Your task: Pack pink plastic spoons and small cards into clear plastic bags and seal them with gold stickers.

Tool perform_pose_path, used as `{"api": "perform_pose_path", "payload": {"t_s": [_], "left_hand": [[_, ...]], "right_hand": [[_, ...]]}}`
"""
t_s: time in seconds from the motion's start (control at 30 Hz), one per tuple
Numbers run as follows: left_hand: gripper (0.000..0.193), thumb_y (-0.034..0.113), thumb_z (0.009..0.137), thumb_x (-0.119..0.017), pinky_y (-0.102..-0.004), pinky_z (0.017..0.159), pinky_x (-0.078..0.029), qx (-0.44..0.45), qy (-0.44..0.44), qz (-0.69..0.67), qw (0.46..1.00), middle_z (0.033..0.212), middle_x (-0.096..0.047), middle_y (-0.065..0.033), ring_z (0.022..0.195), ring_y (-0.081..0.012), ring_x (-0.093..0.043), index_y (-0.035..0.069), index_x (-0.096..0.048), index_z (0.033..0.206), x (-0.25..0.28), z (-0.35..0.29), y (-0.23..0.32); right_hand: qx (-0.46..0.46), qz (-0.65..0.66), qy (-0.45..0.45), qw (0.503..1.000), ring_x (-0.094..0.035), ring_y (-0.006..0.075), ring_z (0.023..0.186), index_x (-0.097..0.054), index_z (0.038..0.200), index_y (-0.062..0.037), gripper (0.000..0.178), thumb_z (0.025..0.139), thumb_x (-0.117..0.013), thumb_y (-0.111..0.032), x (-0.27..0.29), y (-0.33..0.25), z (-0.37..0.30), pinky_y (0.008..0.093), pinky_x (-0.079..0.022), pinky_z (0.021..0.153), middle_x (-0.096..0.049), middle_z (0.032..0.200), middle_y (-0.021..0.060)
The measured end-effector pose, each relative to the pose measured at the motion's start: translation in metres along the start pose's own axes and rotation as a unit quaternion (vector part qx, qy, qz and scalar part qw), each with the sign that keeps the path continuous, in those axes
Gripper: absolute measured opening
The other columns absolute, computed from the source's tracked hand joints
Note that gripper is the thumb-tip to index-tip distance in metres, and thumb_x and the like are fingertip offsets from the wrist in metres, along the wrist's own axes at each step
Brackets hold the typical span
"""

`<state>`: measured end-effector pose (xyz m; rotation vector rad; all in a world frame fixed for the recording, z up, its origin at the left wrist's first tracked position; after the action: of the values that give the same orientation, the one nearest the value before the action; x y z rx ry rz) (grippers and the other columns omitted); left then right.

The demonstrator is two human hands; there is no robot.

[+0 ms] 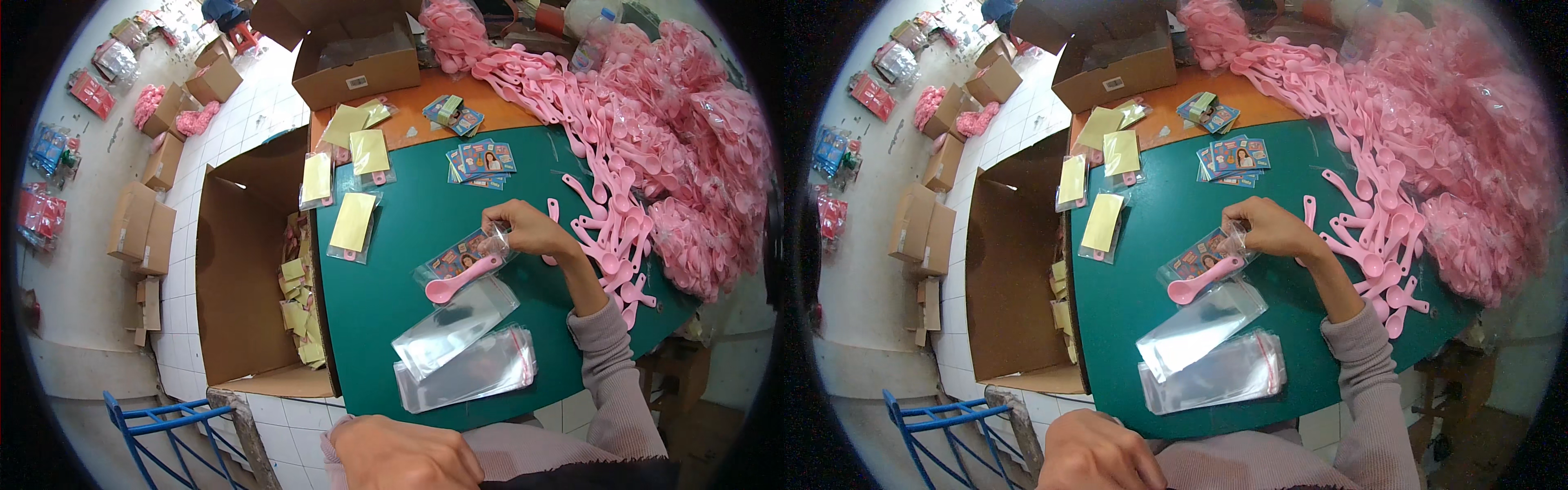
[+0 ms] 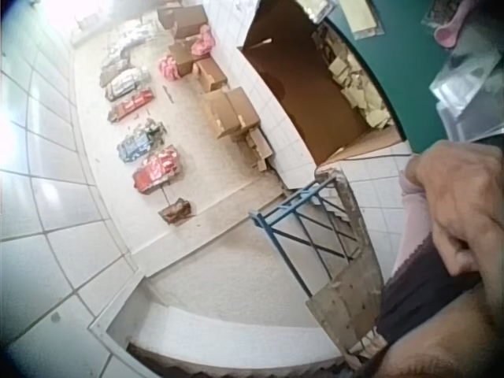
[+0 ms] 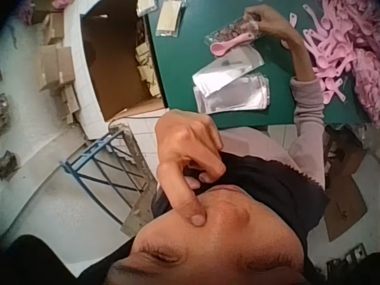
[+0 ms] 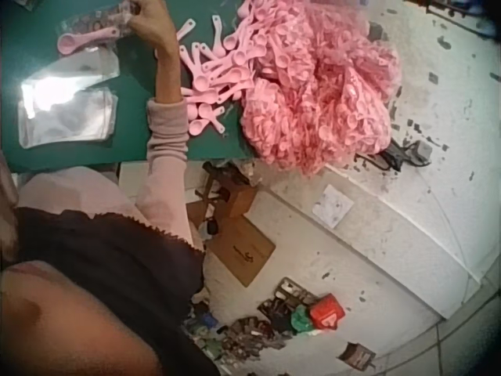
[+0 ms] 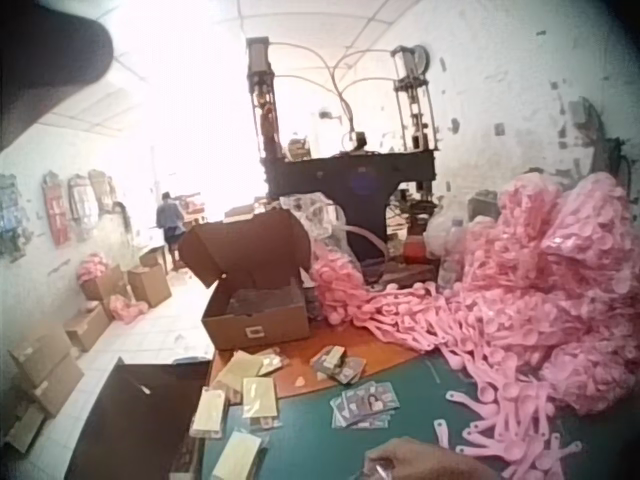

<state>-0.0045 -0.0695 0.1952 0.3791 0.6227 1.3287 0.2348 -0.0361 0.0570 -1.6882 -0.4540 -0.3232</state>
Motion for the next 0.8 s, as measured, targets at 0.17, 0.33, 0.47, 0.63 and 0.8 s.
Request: {"api": "perform_pose_path", "payload": {"t_s": [0.17,0.33,0.47,0.63,0.8], "left_hand": [[0.034,0.017,0.088,-0.036,-0.0319,0.044,-0.035,0.121,-0.001,-0.114,0.986,0.049,-0.026,-0.0056,0.042,-0.0235,-0.039,0.013,-0.030,0.055,0.004,-0.048,-0.003],[0.020,0.011,0.085,-0.050,-0.0203,0.033,-0.027,-0.025,-0.034,-0.016,0.999,0.057,-0.043,0.0020,0.036,-0.0067,-0.039,0.013,-0.059,0.103,0.002,-0.014,-0.002],[0.020,0.022,0.088,-0.050,-0.0217,0.033,-0.027,-0.044,-0.057,-0.042,0.997,0.057,-0.044,0.0014,0.036,-0.0082,-0.041,0.013,-0.059,0.103,0.006,-0.026,-0.013],[0.032,0.025,0.088,-0.040,-0.0293,0.046,-0.041,0.100,-0.077,-0.058,0.990,0.057,-0.044,-0.0096,0.049,-0.0225,-0.050,0.003,-0.046,0.064,0.044,-0.029,0.005],[0.045,0.037,0.095,-0.030,-0.0277,0.059,-0.049,0.521,0.213,0.079,0.823,0.077,-0.060,-0.0088,0.064,-0.0152,-0.060,0.000,-0.055,0.084,0.139,-0.069,-0.083]], "right_hand": [[0.004,-0.010,-0.002,1.000,-0.042,0.0102,0.056,-0.051,0.067,0.0007,0.025,0.069,-0.070,-0.016,0.006,0.009,-0.004,0.0271,-0.035,0.052,-0.050,0.057,0.0046],[0.015,0.022,-0.008,1.000,-0.045,0.0103,0.056,-0.055,0.070,0.0015,0.023,0.070,-0.070,-0.017,0.003,0.011,-0.001,0.0268,-0.037,0.053,-0.052,0.058,0.0057],[0.015,0.009,-0.025,1.000,-0.048,0.0111,0.057,-0.061,0.079,0.0020,0.023,0.069,-0.070,-0.016,0.013,0.023,-0.006,0.0270,-0.040,0.055,-0.057,0.061,0.0076],[0.052,-0.027,-0.013,0.998,-0.051,0.0111,0.057,-0.061,0.078,0.0016,0.021,0.066,-0.069,-0.013,0.001,0.006,0.003,0.0269,-0.041,0.055,-0.058,0.061,0.0088],[0.019,-0.008,0.146,0.989,-0.054,0.0142,0.058,-0.058,0.070,-0.0010,0.016,0.064,-0.069,-0.011,0.012,0.006,-0.010,0.0266,-0.041,0.054,-0.055,0.060,0.0082]]}}
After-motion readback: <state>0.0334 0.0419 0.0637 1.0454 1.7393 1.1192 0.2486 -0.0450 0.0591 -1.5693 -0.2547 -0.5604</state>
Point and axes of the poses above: each hand's wrist, its own z-axis towards the middle knuckle, its own x-axis out of the back of the hand, y = z × x, the point moved 1 cm from there along z, towards the middle knuckle
